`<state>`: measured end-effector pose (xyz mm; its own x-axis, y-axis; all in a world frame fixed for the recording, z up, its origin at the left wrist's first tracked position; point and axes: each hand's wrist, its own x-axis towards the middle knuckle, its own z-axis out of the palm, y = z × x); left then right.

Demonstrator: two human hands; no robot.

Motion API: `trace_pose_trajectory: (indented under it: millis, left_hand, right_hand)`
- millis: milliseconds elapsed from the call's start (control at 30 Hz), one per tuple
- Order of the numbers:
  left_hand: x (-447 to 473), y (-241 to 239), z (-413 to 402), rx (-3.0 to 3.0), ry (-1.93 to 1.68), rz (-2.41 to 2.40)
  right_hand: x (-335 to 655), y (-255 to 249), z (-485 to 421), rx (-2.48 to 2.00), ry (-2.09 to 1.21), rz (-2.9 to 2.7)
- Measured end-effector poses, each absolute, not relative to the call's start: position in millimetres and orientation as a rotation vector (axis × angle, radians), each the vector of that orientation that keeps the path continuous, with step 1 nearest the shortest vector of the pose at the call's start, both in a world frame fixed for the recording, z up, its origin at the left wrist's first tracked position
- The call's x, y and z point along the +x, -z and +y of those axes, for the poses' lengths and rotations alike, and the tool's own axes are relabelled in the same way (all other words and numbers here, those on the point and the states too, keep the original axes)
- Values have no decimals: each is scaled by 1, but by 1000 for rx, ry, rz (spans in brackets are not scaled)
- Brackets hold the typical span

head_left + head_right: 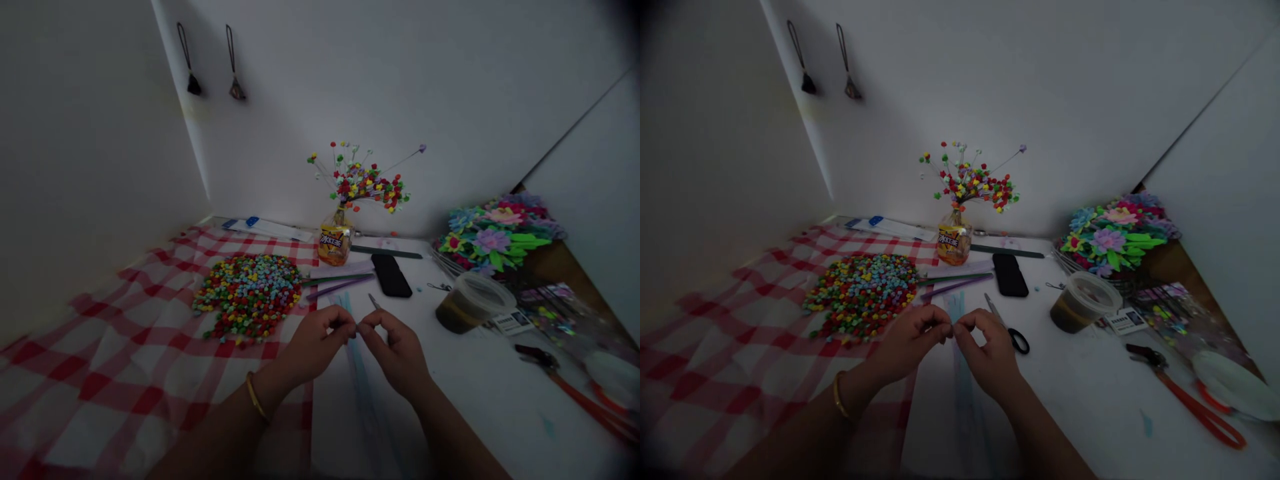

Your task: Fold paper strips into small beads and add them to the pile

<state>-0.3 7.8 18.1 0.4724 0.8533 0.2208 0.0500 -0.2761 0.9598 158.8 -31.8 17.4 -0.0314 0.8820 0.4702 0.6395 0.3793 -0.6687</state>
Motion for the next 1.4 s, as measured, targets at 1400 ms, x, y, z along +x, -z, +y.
trace_pose_trajectory:
  millis: [1400]
  left_hand:
    - [9,-10,6,1277,-1019,663]
  right_hand:
    - [155,-14,-30,-1318,-667,-1488]
